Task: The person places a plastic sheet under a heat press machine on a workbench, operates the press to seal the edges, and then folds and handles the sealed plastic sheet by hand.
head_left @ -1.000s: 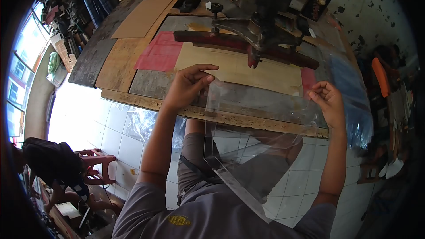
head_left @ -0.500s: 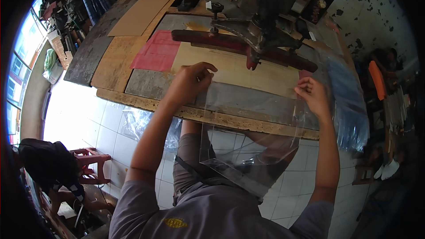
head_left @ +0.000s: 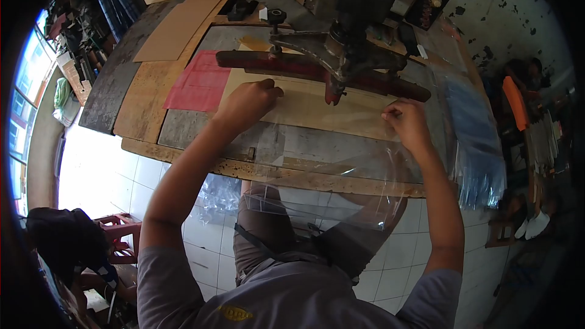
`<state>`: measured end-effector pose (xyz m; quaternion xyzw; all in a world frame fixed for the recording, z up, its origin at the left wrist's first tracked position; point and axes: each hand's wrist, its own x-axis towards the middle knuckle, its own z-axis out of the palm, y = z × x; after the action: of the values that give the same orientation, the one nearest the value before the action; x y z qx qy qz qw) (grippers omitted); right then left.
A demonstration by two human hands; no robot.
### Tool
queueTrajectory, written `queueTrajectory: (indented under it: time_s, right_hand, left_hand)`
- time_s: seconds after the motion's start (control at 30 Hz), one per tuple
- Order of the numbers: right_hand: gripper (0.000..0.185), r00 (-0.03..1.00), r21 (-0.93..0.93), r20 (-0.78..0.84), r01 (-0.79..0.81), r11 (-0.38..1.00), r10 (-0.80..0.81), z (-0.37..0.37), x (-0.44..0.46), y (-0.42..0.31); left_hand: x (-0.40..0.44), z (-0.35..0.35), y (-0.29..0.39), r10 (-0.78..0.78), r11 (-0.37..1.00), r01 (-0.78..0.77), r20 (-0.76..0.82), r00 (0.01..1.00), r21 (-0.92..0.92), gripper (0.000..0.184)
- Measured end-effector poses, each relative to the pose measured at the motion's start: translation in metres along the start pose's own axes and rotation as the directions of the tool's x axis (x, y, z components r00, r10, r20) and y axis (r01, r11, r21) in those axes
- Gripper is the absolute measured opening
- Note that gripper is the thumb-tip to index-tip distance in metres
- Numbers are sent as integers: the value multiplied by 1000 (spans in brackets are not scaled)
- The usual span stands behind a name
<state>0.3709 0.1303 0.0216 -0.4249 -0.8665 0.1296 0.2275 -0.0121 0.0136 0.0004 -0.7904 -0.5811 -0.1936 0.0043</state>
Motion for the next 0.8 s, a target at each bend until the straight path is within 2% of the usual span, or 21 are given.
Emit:
queueTrajectory:
  time_s: [0.1, 0.2, 0.3, 0.4, 0.5, 0.6, 0.8]
  right_hand:
    - [9, 998, -67, -16, 55, 996, -56, 2, -6, -5]
    - [9, 992, -82, -43, 111, 990, -115, 1, -10, -10]
    - [11, 987, -57, -79, 134, 989, -138, 6, -12, -8]
    - [12, 982, -48, -91, 162, 986, -166, 7, -13, -6]
    - [12, 975, -106, -81, 196, 975, -205, 8, -14, -1]
    - [15, 972, -143, -36, 226, 964, -233, 0, -19, -4]
    - [25, 965, -169, 23, 262, 950, -262, -14, -34, -8]
  left_hand:
    - [-1, 0, 8, -9, 994, 11, -16, 1000, 112, 24]
    - [-3, -1, 10, -40, 982, 31, 43, 998, 186, 28]
    - [-8, -8, 23, -19, 988, 24, -32, 999, 156, 33]
    - [-12, -8, 26, 84, 983, -71, -71, 994, 172, 35]
    - [-17, -10, 27, 27, 990, -26, -9, 1000, 137, 40]
    - [-25, -7, 32, -1, 993, 7, -51, 999, 120, 46]
    - [-29, -15, 34, -25, 998, 27, -36, 999, 57, 58]
